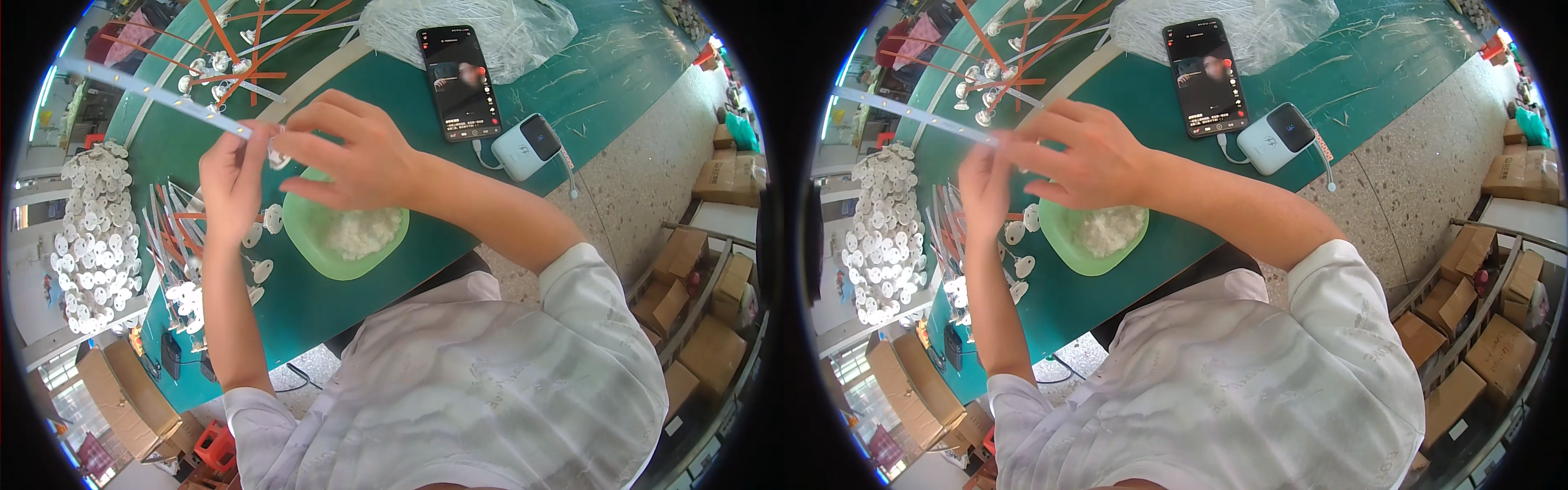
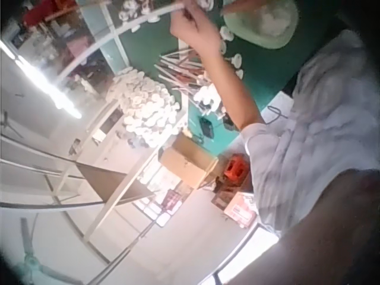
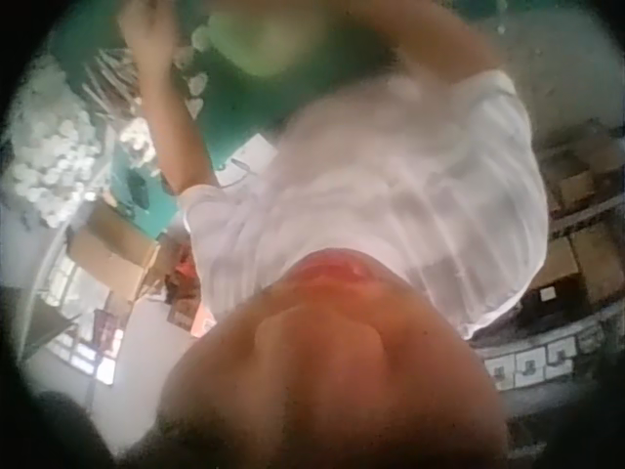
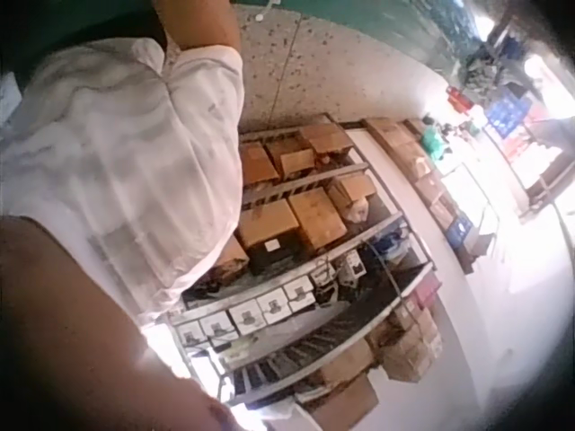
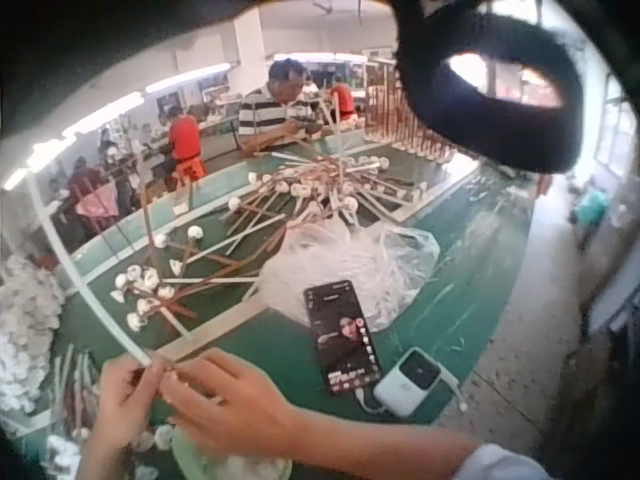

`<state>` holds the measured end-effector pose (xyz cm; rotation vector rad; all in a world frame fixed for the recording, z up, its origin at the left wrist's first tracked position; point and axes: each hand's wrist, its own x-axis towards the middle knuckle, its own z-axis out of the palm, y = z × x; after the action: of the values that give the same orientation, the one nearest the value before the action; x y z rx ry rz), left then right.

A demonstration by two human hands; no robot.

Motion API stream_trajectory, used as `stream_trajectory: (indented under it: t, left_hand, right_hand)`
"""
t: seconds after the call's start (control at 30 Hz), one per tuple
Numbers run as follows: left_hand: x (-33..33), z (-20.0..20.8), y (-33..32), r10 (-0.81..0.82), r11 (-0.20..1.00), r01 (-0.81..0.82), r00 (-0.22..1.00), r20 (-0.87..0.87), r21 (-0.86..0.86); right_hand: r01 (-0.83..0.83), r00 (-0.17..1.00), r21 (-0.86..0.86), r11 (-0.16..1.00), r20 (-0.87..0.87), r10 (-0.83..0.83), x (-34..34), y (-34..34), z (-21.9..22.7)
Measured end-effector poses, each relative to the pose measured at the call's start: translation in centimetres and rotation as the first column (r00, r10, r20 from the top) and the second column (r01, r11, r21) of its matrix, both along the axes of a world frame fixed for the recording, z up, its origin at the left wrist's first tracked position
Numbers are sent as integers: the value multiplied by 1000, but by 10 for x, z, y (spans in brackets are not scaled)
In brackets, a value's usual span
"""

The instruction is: The person assembles light fixtures by hand, taking circular pieces, applying a substance from a bowl to them, attaching the pieces onto the ends of LED strips, and placing the assembled strips onto the workbench.

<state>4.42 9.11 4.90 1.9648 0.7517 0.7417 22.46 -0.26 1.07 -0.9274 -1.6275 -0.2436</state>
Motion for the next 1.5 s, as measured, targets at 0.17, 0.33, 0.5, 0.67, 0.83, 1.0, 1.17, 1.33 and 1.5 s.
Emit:
stream_trajectory:
  t: [0.17, 0.33, 0.5, 0.67, 0.83, 1.0, 1.17, 1.33, 1.5]
  left_hand:
    - [-14, -13, -40, 95, 992, -95, 995, -5, -88]
    - [-19, -17, -61, 189, 920, -93, 956, 224, -381]
    - [-35, -29, -73, 56, 996, -36, 966, 254, -84]
    - [-45, -42, -80, 71, 948, -88, 995, 67, 306]
    - [-50, -48, -88, 127, 855, -65, 988, -87, 514]
    - [-52, -51, -91, 167, 843, -83, 980, -112, 531]
    - [-48, -52, -91, 171, 854, -116, 983, -63, 507]
    - [-43, -51, -93, 160, 812, -107, 986, -42, 573]
    - [-49, -52, -93, 197, 830, -119, 977, -86, 544]
  right_hand:
    - [-179, 980, 75, 981, 99, 172, -8, 1, -12]
    - [-296, 952, 16, 955, 80, 294, -14, 0, -16]
    - [-335, 942, -1, 942, 35, 335, -15, -2, -12]
    - [-389, 921, -13, 921, 22, 389, -29, -8, -18]
    - [-427, 904, 8, 904, -1, 427, -31, -11, -20]
    - [-506, 862, -65, 860, -26, 506, -30, -10, -18]
    - [-456, 886, -19, 890, -100, 452, -35, -11, -18]
    - [-463, 883, -29, 886, -105, 458, -36, -11, -23]
    - [-470, 879, -53, 881, -119, 462, -36, -10, -21]
